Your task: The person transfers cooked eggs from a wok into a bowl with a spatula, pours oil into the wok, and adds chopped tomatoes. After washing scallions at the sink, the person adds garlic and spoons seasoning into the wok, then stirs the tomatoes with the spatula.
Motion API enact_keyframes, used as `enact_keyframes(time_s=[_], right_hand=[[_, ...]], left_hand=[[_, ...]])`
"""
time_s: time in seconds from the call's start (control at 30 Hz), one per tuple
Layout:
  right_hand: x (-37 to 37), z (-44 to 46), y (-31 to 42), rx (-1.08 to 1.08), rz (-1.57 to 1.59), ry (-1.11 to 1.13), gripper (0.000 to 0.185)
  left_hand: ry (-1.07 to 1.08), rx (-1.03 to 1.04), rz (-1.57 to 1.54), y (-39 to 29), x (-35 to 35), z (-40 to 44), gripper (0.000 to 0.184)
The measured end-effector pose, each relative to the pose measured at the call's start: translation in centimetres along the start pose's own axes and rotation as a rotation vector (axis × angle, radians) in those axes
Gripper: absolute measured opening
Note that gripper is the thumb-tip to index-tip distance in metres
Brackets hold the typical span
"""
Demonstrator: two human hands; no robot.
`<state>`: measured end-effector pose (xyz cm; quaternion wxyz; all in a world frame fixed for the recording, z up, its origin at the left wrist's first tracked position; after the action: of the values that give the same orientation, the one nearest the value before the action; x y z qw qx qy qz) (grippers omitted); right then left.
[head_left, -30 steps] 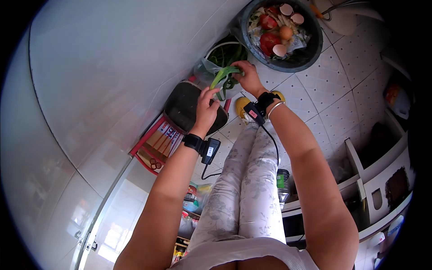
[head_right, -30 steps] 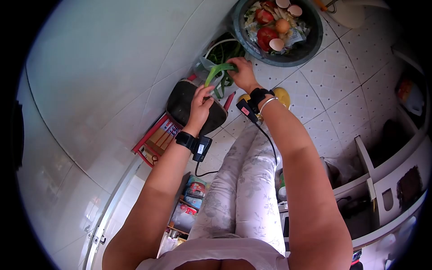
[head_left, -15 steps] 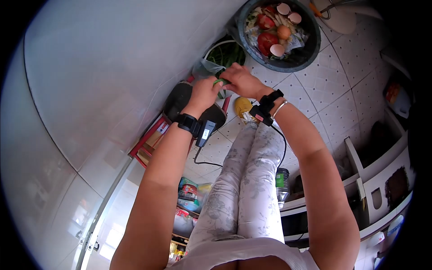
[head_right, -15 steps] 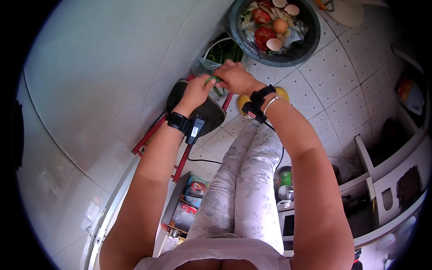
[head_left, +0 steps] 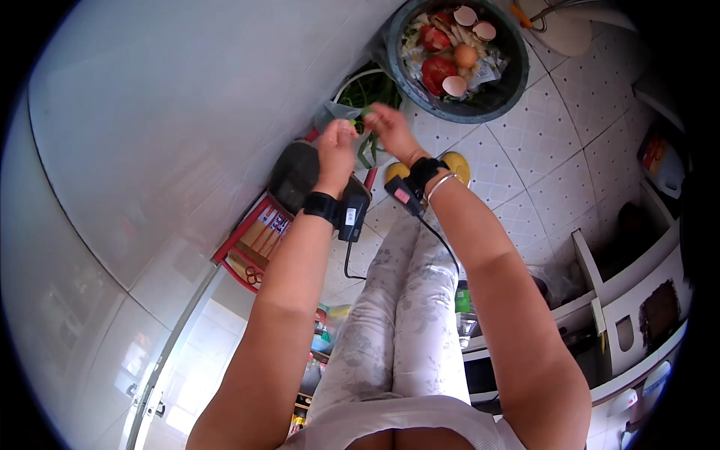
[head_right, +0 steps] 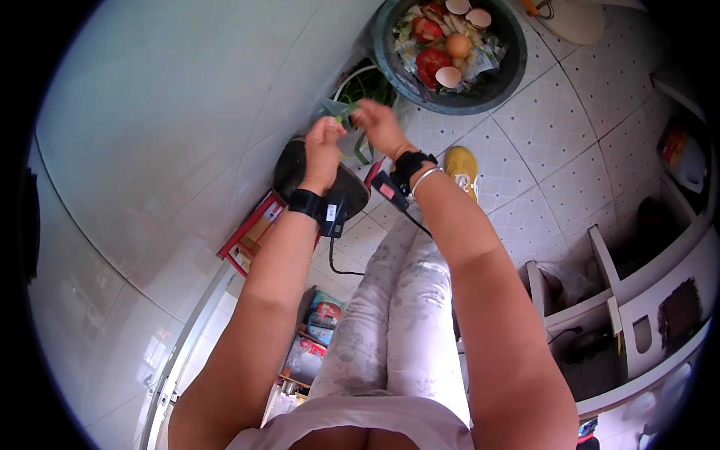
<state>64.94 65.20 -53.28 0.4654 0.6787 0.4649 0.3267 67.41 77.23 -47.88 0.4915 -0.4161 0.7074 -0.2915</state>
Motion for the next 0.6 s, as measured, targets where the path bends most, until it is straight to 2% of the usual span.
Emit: enact_keyframes(time_s=[0.03,0.07,0.1,0.17,0.2,0.23,0.3,0.33,0.37,0.43,0.57,0.6], right_hand=[[-2.2,0.1,-1.2,0.112,0.075,-0.218,0.007],[-3.0,0.2,-1.4,0.073,-0.165,-0.076,0.008],[-3.2,0.2,-0.9,0.07,-0.159,-0.082,0.008],[-3.6,-1.5,3.5,-0.271,-0.225,-0.112,0.008],[-3.8,-2.2,4.6,-0.286,-0.249,-0.107,0.008],[-3.9,-2.9,5.6,-0.289,-0.254,-0.104,0.008],[-5.6,-4.1,4.6,0.05,-0.028,-0.202,0.008],[-5.9,-4.8,4.6,0.093,0.075,-0.221,0.011],[-6.0,-5.3,5.1,0.094,0.072,-0.218,0.011],[-7.4,-6.0,6.3,0.096,0.258,-0.342,0.013],[-8.9,-6.4,7.0,0.156,0.366,-0.463,0.014],[-9.2,-6.4,8.0,0.158,0.366,-0.464,0.014]], left_hand=[[-0.052,-0.012,-0.001,-0.3,-1.2,0.0,0.027],[-0.104,-0.019,-0.001,-0.7,-2.2,0.3,0.028],[-0.101,-0.011,0.003,-1.0,-2.3,0.7,0.028],[-0.121,0.015,-0.068,-1.8,-2.6,0.7,0.028],[-0.026,-0.071,-0.054,-0.7,-1.5,0.7,0.033],[-0.029,-0.072,-0.06,-0.8,-1.1,1.0,0.033],[-0.023,-0.293,-0.226,0.6,0.4,1.2,0.055],[-0.014,-0.313,-0.291,0.8,0.9,1.2,0.059],[-0.006,-0.333,-0.356,0.8,1.4,1.3,0.063],[-0.122,-0.305,-0.263,1.9,0.4,0.5,0.059],[-0.285,-0.249,-0.118,2.5,-0.7,-0.3,0.054],[-0.22,-0.465,-0.185,4.4,0.4,-1.2,0.055]])
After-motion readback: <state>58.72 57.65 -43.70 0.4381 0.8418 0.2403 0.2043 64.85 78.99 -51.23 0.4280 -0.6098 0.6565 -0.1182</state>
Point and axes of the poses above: each hand's wrist, its own z-axis towards the middle knuckle, its own x-axis out of the palm, y = z × x, the point moved 10 cm from there along z, towards the middle knuckle, and after that the axes turned 13 degrees about -y, right-handed, at the moved point
